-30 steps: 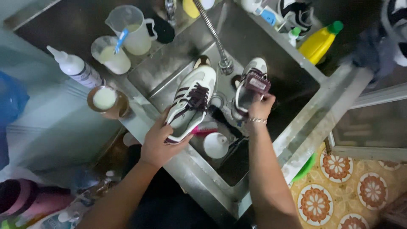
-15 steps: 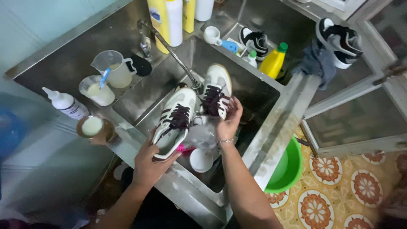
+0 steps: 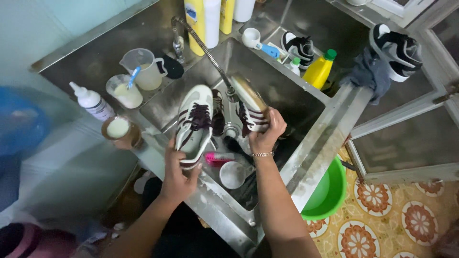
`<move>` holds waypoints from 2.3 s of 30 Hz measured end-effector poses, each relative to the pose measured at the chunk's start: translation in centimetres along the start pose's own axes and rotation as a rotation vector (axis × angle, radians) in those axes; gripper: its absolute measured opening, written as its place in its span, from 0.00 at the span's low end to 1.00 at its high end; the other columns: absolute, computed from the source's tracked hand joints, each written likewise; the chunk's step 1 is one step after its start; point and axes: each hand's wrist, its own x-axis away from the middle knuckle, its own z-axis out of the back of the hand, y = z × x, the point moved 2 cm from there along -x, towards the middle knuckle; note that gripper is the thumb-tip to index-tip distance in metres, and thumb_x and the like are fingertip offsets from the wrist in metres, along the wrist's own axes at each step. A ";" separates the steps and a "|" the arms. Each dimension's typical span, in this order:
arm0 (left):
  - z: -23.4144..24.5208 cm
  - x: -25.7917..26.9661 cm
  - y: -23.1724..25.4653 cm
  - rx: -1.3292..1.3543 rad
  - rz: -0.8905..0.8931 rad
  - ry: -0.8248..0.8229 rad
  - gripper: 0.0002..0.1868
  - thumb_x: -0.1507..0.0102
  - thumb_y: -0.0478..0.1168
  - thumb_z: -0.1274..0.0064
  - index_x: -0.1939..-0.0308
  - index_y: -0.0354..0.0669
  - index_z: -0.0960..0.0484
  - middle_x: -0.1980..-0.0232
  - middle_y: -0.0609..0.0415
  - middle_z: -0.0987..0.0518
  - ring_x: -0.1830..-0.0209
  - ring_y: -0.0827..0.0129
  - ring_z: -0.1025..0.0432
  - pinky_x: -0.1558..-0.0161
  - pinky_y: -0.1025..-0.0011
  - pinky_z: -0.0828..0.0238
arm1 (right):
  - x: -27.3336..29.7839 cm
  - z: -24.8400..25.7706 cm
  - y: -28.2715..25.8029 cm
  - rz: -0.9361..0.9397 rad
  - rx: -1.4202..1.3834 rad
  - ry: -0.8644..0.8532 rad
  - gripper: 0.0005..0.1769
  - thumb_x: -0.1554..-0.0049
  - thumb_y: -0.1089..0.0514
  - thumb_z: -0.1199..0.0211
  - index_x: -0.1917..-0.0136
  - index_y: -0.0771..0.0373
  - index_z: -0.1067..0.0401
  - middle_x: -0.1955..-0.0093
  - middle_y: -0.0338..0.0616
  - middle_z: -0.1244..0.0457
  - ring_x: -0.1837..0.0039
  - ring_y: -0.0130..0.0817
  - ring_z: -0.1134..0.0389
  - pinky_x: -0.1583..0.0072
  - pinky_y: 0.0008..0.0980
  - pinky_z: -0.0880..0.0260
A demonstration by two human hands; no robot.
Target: Cleaning and scrubbing several pairs of sneakers in a sink.
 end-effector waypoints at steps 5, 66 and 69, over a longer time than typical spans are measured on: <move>0.5 -1.0 2.0 -0.199 -0.169 0.023 0.25 0.41 0.37 0.36 0.48 0.40 0.35 0.22 0.23 0.48 0.25 0.28 0.43 0.29 0.43 0.42 | 1.1 -0.8 -1.7 -0.073 -0.272 0.033 0.41 0.47 0.68 0.32 0.25 0.62 0.46 0.30 0.46 0.41 0.30 0.40 0.39 0.28 0.38 0.41; 0.3 0.8 0.9 -0.493 -0.166 -0.068 0.10 0.45 0.26 0.48 0.64 0.43 0.19 0.18 0.37 0.47 0.24 0.50 0.43 0.29 0.54 0.51 | 8.1 -3.0 -0.2 -1.503 -1.466 -0.356 0.33 0.33 0.37 0.58 0.29 0.63 0.35 0.31 0.47 0.35 0.34 0.46 0.33 0.33 0.45 0.33; 0.4 0.6 1.3 -0.472 -0.186 -0.040 0.10 0.45 0.26 0.48 0.64 0.44 0.18 0.18 0.38 0.47 0.24 0.48 0.43 0.28 0.55 0.52 | 7.2 -2.9 -0.1 -1.542 -1.491 -0.303 0.30 0.32 0.41 0.57 0.30 0.64 0.34 0.33 0.49 0.35 0.35 0.46 0.33 0.33 0.44 0.33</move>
